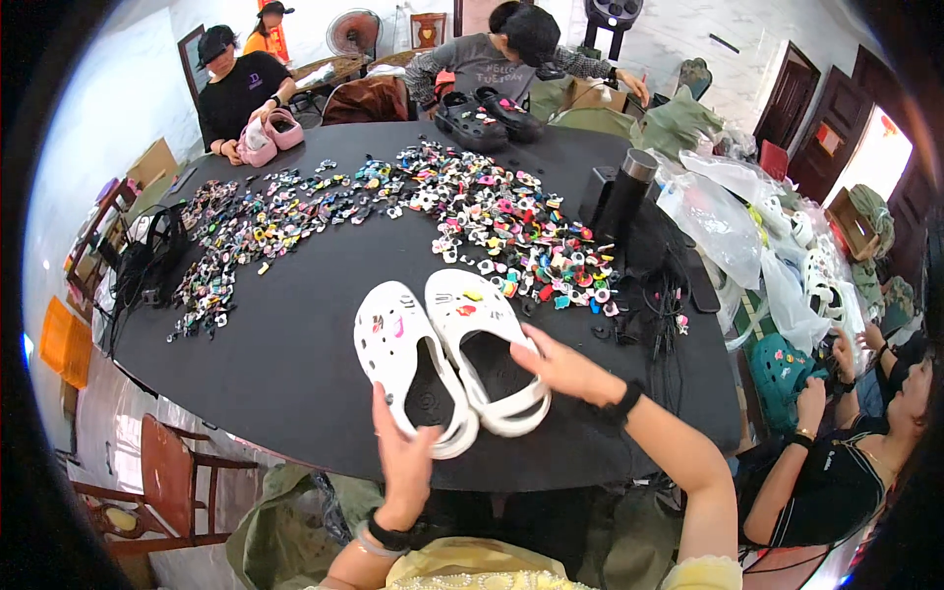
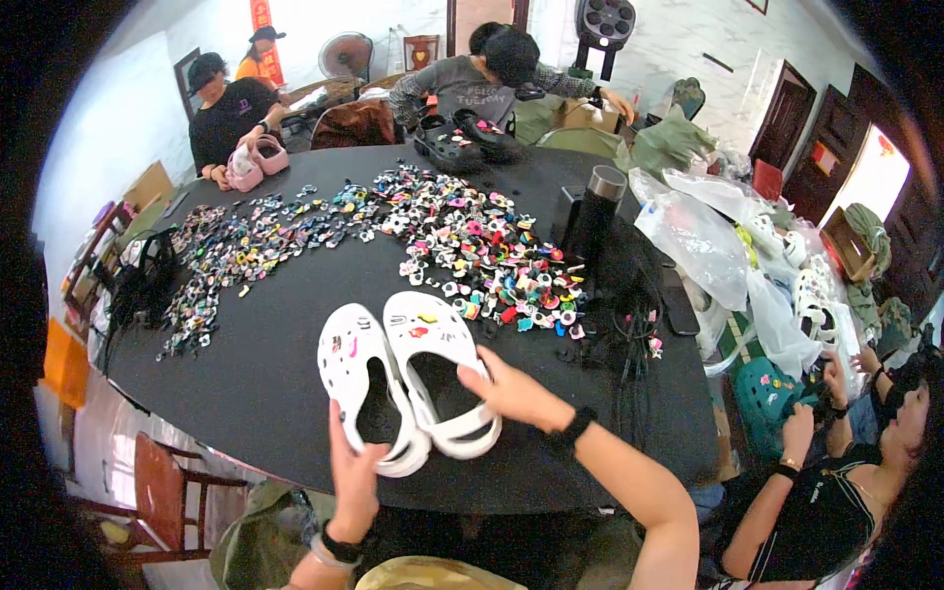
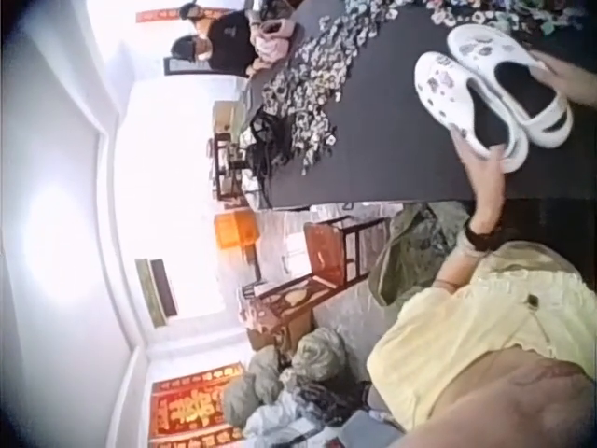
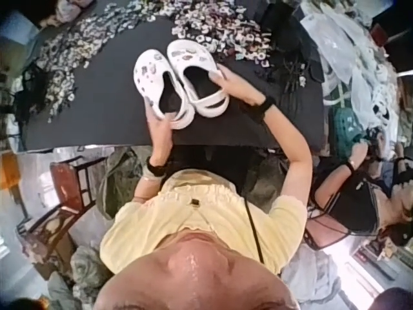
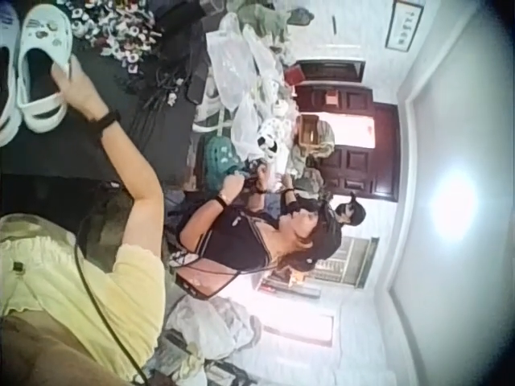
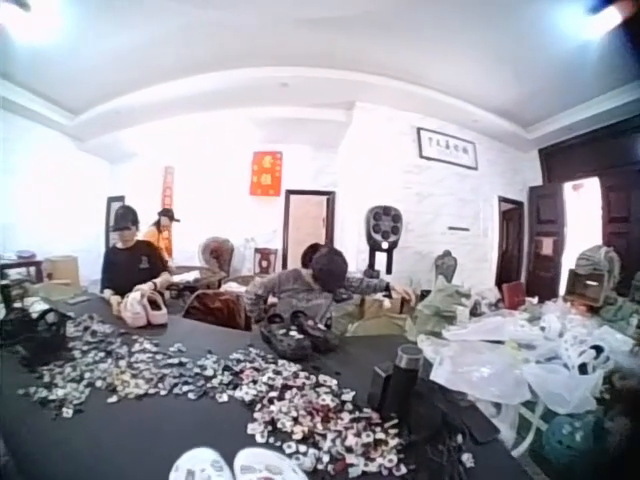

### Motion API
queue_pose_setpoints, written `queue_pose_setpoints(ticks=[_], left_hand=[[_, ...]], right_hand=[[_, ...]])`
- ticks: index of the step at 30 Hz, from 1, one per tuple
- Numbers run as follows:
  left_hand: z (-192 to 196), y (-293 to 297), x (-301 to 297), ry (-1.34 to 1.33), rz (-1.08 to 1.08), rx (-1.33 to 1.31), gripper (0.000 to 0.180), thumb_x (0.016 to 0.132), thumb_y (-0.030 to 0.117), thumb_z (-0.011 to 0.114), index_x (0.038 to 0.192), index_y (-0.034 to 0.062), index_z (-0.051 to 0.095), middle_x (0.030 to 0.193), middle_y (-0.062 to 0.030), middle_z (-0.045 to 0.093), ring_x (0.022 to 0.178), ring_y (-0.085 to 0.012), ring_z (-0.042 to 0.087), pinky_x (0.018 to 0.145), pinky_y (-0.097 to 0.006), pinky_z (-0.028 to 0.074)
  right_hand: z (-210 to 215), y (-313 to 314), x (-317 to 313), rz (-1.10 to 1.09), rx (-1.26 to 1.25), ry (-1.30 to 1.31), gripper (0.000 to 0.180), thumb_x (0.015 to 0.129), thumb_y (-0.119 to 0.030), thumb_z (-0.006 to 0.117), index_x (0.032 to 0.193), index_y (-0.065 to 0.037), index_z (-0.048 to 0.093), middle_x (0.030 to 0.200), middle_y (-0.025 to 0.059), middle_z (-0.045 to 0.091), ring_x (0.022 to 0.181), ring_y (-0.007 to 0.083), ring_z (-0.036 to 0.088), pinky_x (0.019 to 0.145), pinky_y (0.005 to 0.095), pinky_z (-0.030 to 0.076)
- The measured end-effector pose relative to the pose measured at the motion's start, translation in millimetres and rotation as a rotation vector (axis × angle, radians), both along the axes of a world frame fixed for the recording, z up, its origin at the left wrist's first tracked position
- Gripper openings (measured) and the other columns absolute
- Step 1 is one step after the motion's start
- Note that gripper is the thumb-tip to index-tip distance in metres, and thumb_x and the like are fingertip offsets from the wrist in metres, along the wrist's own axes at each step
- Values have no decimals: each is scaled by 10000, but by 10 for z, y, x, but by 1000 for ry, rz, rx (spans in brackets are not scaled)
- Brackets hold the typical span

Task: The recorder is selecting decorative charms from a large pile on a table and inserting them into the holes of white clog-style shoes.

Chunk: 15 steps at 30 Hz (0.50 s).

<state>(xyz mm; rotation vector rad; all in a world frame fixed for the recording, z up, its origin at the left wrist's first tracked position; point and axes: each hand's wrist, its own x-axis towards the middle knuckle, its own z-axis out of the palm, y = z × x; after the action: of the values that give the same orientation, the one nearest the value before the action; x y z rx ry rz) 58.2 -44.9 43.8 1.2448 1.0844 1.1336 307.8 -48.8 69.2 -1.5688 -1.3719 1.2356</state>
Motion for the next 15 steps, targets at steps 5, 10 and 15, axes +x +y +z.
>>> queue_pose_setpoints(ticks=[5, 10, 15], left_hand=[[343, 732, -578, -43, -382, -113, 806, 554, -52, 413, 1357, -33, 354, 1232, -118, 514, 966, -117, 538, 721, -169, 426], [659, 1383, -653, 236, -697, -52, 735, 537, -40, 420, 1269, -42, 478, 1149, -119, 585, 966, -157, 582, 871, -229, 438], [644, 1422, -674, 392, -157, 388, 389, 756, -58, 439, 1120, -38, 575, 1072, -81, 616, 974, -146, 565, 861, -248, 426]], right_hand=[[246, -646, -553, 30, -294, 495, 809, 911, -276, 550, 1418, -101, -55, 1258, 110, 444, 1115, 154, 451, 911, 283, 409], [207, -951, -1035, 148, -310, 830, 840, 916, -156, 522, 1404, -181, -161, 1385, 92, 319, 1250, 189, 373, 1025, 333, 321], [387, -865, -785, 165, -567, 785, 524, 958, -194, 443, 1403, -51, 206, 1299, 129, 451, 1118, 190, 539, 910, 317, 458]])
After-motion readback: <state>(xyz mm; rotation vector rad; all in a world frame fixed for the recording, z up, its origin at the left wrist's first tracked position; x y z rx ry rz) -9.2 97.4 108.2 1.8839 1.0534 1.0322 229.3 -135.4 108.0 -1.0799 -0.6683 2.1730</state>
